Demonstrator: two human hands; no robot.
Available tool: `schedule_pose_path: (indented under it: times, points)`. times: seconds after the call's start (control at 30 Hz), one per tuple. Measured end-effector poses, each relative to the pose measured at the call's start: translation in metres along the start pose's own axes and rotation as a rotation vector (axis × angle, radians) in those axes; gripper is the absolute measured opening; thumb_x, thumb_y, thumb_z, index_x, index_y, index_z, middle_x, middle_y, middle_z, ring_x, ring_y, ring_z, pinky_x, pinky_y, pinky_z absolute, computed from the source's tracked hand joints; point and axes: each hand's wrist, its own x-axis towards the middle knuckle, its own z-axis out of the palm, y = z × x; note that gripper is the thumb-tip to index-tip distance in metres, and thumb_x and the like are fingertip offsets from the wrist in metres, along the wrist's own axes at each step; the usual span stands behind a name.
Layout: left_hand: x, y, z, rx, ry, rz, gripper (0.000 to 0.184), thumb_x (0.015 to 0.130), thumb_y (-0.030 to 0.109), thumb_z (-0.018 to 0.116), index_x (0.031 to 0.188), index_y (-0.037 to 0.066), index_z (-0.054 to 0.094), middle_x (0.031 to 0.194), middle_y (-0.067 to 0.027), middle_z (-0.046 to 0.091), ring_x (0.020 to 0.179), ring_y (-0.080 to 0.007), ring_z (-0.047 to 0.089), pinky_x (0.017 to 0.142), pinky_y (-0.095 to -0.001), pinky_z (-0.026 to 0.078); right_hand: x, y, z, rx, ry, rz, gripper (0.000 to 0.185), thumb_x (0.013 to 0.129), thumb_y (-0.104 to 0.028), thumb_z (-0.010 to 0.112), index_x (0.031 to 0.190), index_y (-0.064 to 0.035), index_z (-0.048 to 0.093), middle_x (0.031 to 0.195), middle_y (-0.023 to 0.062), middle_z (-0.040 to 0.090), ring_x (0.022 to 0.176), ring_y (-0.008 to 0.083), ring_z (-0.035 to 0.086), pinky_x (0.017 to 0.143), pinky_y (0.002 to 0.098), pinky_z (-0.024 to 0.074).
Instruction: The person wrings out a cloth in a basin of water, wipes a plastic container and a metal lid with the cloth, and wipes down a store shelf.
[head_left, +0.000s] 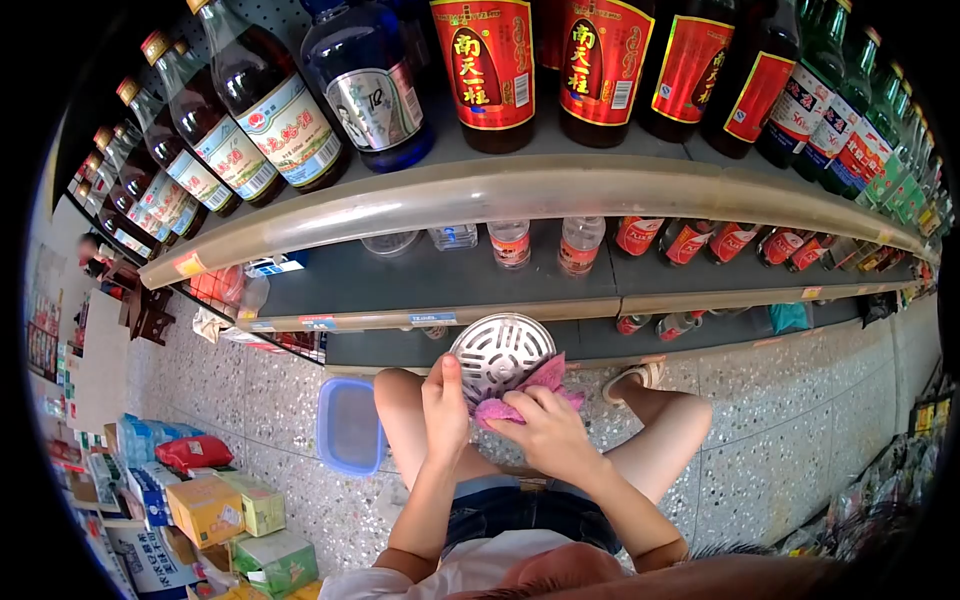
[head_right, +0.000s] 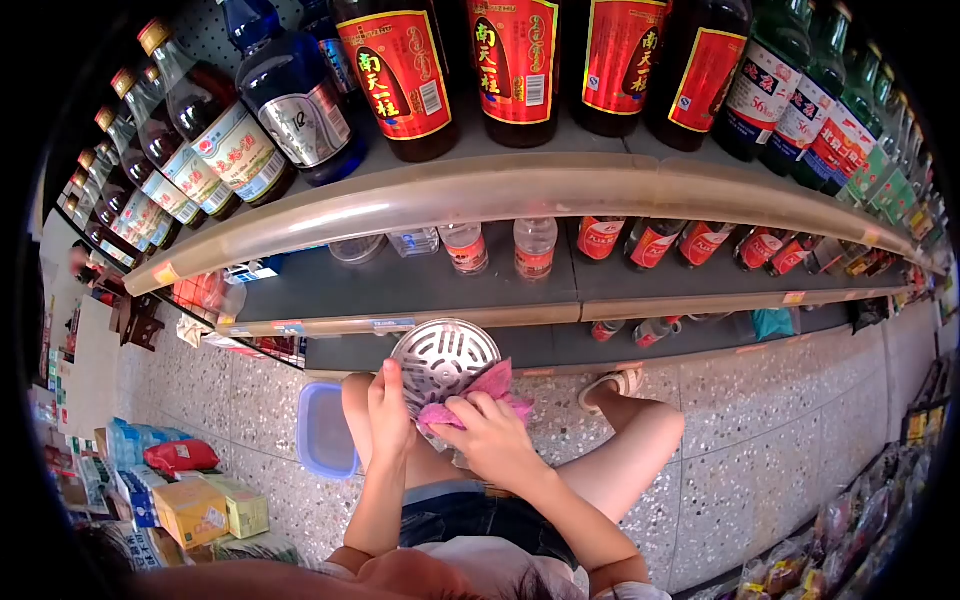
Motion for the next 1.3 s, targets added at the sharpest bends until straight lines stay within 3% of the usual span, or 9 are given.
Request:
schedule_pose_path:
  times: [0.4, 0.6, 0.73, 0.97, 1.07, 1.17, 1.3]
  points:
    - [-0.004, 0.006, 0.005, -0.077, 0.012, -0.018, 0.052, 0.1, 0.04, 0.047, 0.11, -0.01, 0.059, 0.101, -0.0115, 0.067, 0.089, -0.0132, 0.062, 0.08, -0.0262, 0.051, -0.027, 0.032, -0.015, -0.02, 0.138, 0.161, 0.036, 0.068, -0.006, 0.063, 0.101, -0.0188, 0.073, 0.114, 0.0075, 0.056, 0.104, 0.0285, 0.052, 0.081, 0.0395, 0.0471]
    - [-0.007, -0.003, -0.002, 0.068, -0.095, -0.054, 0.054, 0.099, 0.042, 0.048, 0.11, -0.009, 0.061, 0.099, -0.0107, 0.068, 0.088, -0.0121, 0.061, 0.079, -0.0255, 0.049, -0.022, 0.042, -0.016, -0.225, 0.22, 0.308, 0.042, 0.069, -0.004, 0.061, 0.106, -0.0181, 0.071, 0.113, 0.0122, 0.056, 0.104, 0.0324, 0.052, 0.08, 0.0417, 0.0476]
    - [-0.016, -0.012, 0.001, 0.097, -0.15, -0.1, 0.054, 0.099, 0.044, 0.05, 0.109, -0.008, 0.062, 0.099, -0.0101, 0.068, 0.088, -0.0112, 0.06, 0.079, -0.0252, 0.048, -0.006, 0.037, -0.019, -0.291, 0.22, 0.336, 0.04, 0.072, -0.008, 0.057, 0.111, -0.0123, 0.068, 0.112, 0.0139, 0.056, 0.103, 0.033, 0.052, 0.081, 0.0422, 0.0478]
    - [-0.019, -0.016, 0.001, 0.235, -0.119, 0.014, 0.051, 0.099, 0.044, 0.049, 0.104, -0.004, 0.064, 0.086, -0.0058, 0.066, 0.077, -0.0082, 0.054, 0.07, -0.0238, 0.045, 0.015, 0.025, 0.001, -0.271, 0.208, 0.254, 0.046, 0.068, -0.003, 0.058, 0.114, -0.0036, 0.063, 0.107, 0.0161, 0.055, 0.094, 0.0344, 0.052, 0.074, 0.0401, 0.0496]
    - [-0.017, -0.013, -0.01, 0.549, -0.138, -0.006, 0.048, 0.099, 0.043, 0.049, 0.102, -0.003, 0.065, 0.079, -0.0078, 0.065, 0.072, -0.0091, 0.053, 0.067, -0.0259, 0.045, 0.019, 0.016, 0.013, -0.195, 0.242, 0.202, 0.046, 0.068, -0.004, 0.058, 0.114, -0.0038, 0.063, 0.108, 0.0162, 0.055, 0.096, 0.034, 0.053, 0.075, 0.0407, 0.0494]
    - [-0.019, -0.014, -0.004, 0.52, -0.096, 0.071, 0.046, 0.1, 0.041, 0.048, 0.1, -0.002, 0.065, 0.072, -0.009, 0.063, 0.069, -0.01, 0.051, 0.063, -0.028, 0.045, 0.017, 0.006, 0.022, -0.154, 0.23, 0.136, 0.045, 0.068, -0.006, 0.058, 0.113, -0.0044, 0.064, 0.112, 0.016, 0.056, 0.098, 0.0329, 0.053, 0.078, 0.0406, 0.0481]
    - [-0.018, -0.017, -0.004, 0.347, -0.057, 0.064, 0.047, 0.1, 0.04, 0.048, 0.097, -0.004, 0.063, 0.078, -0.0055, 0.062, 0.073, -0.0096, 0.05, 0.065, -0.0268, 0.044, 0.013, -0.006, 0.019, -0.092, 0.156, 0.084, 0.044, 0.069, -0.008, 0.059, 0.112, -0.0061, 0.065, 0.112, 0.0131, 0.057, 0.097, 0.0291, 0.053, 0.078, 0.0378, 0.0474]
